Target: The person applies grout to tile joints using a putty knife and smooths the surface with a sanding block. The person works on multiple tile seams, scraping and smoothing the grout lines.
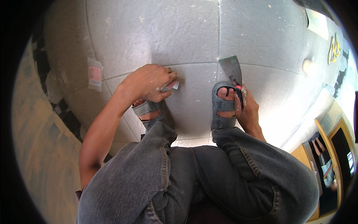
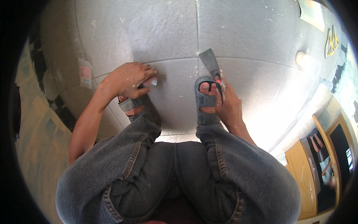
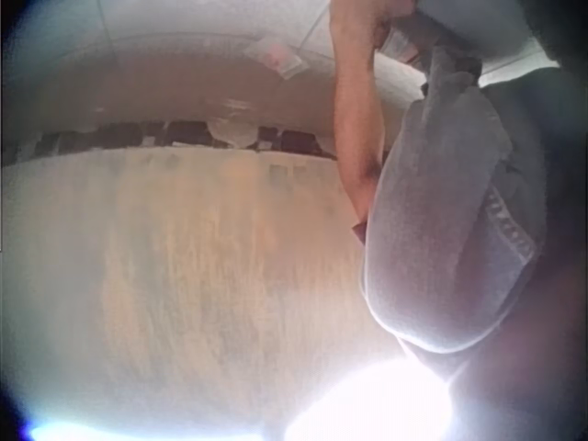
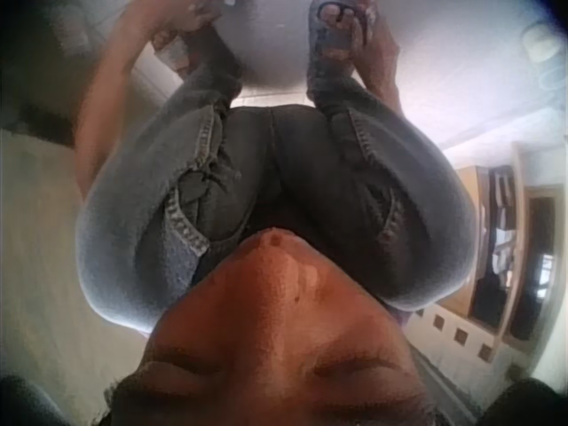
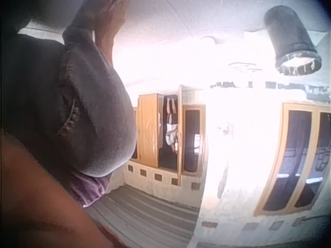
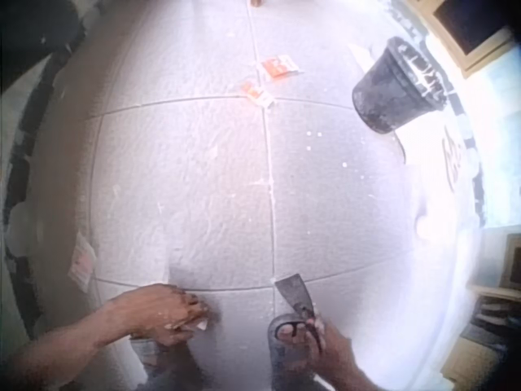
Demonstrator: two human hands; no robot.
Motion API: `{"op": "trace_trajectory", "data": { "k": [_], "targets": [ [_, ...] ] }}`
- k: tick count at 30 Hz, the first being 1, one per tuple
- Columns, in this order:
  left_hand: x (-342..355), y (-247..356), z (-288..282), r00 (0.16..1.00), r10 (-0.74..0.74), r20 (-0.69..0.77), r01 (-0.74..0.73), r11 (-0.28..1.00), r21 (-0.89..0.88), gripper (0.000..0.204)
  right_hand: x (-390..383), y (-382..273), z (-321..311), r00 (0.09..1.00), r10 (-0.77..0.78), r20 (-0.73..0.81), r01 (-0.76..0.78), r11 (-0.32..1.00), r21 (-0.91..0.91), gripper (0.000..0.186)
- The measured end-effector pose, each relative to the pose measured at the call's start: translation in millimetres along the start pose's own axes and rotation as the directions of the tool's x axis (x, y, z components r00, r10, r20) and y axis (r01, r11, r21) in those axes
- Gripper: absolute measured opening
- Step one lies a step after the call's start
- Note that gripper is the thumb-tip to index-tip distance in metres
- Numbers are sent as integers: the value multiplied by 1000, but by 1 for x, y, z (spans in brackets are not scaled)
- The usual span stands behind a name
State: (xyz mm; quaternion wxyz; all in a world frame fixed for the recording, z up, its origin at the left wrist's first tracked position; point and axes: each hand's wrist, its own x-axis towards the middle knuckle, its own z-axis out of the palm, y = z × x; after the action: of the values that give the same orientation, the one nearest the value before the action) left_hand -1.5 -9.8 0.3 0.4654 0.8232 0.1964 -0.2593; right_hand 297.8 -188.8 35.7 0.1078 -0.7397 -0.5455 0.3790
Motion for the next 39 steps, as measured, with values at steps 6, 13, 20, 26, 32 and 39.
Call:
{"op": "trace_trajectory", "data": {
  "k": [6, 13, 20, 26, 32, 39],
  "targets": [
    [0, 0, 3, 999, 37, 5, -37, 999, -16, 46, -4, 1, 7, 1000, 11, -3, -11, 1000, 23, 42],
    [1, 2, 1, 999, 32, -7, -32, 999, -7, 44, 0, 5, 5, 1000, 4, -2, -4, 999, -42, 39],
    [2, 3, -1, 1000, 26, -13, -26, 999, -24, 41, -4, 14, 16, 997, -59, -58, 56, 997, -53, 38],
    [5, 2, 3, 995, 87, -48, -87, 996, -8, 40, -6, 7, 13, 999, -6, -40, 6, 1000, -1, 39],
    [2, -3, 5, 997, 53, -56, -53, 999, 2, 39, -5, 3, 17, 999, 22, -37, -20, 999, 32, 40],
    [3, 2, 5, 998, 51, -29, -52, 998, -19, 39, -6, 6, 17, 1000, 23, -21, -23, 999, 28, 42]
  ]
}}
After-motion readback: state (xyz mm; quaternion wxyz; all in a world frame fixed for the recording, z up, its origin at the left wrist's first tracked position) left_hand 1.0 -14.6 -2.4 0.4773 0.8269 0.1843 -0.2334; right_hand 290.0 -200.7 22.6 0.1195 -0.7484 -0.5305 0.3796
